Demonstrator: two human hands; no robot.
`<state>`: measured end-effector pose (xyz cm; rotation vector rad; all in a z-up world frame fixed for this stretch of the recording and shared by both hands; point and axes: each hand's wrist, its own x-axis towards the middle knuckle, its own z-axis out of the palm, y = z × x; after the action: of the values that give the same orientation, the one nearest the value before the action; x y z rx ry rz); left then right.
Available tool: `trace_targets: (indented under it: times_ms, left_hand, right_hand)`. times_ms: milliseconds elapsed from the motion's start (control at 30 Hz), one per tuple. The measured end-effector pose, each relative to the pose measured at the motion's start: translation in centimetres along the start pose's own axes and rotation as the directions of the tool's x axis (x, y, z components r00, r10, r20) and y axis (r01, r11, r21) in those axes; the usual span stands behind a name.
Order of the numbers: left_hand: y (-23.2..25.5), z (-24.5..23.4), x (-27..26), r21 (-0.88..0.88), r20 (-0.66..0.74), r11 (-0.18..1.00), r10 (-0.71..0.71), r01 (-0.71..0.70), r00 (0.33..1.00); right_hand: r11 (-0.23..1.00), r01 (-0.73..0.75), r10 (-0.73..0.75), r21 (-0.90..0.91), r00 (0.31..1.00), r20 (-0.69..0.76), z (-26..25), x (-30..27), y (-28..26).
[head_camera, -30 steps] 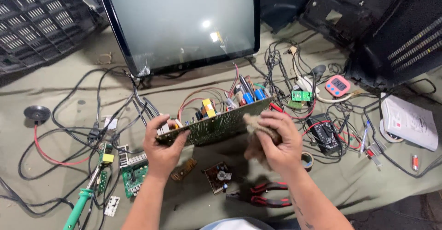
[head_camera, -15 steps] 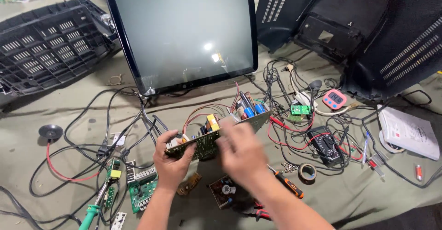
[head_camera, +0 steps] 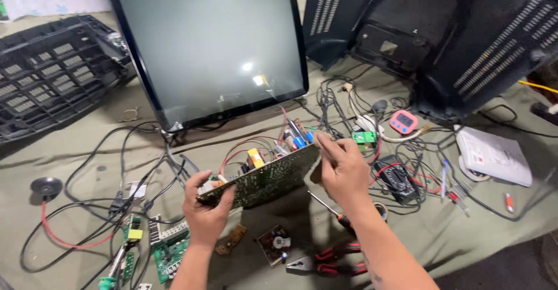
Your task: The person works on a circuit board, using a cloth to wipe its surface and then using pliers to strip the insulation from a red wire.
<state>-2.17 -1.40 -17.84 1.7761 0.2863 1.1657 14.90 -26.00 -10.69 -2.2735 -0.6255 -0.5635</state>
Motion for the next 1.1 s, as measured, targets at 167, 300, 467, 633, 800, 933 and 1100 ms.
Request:
trace_targets:
  times_ms: [167,300,467,633,800,933,1100]
  left_hand:
    - [-0.5,0.3,0.0,-0.030,-0.021,1.000,-0.010,0.009,1.000]
    - [-0.4,0.2,-0.1,0.062,-0.070,0.996,0.063,-0.058,0.996]
    - [-0.8,-0.1,0.1,0.028,-0.043,0.998,0.049,-0.048,0.998]
    - [-1.8,0.0,-0.2,-0.007,-0.047,0.997,0.078,-0.079,0.996]
    - [-1.0,0.5,-0.5,-0.134,-0.075,0.986,-0.108,0.098,0.991]
    - [-1.7,0.1,-1.2,-0.061,-0.097,0.998,-0.027,0.021,0.995]
    - [-1.6,0.5,-0.3,-0.136,-0.068,0.990,-0.056,0.046,0.996]
  right_hand:
    - [0.999,0.011,-0.020,0.048,0.983,0.182,1.5,-2.1,-6.1]
    - [0.905,0.338,-0.369,0.260,0.926,0.079,3.1,-4.9,-11.3]
    - [0.951,0.231,-0.263,0.204,0.954,0.145,2.5,-2.9,-6.6]
    - [0.997,0.038,-0.042,0.072,0.998,0.051,0.5,1.2,0.6]
    - [0.978,-0.200,0.178,0.065,0.953,0.247,1.0,0.0,1.7]
    - [0.962,-0.040,0.048,0.270,0.999,-0.020,-0.1,-0.2,0.8]
    - [0.967,0.201,-0.173,0.155,0.969,-0.174,1.2,0.1,-0.9]
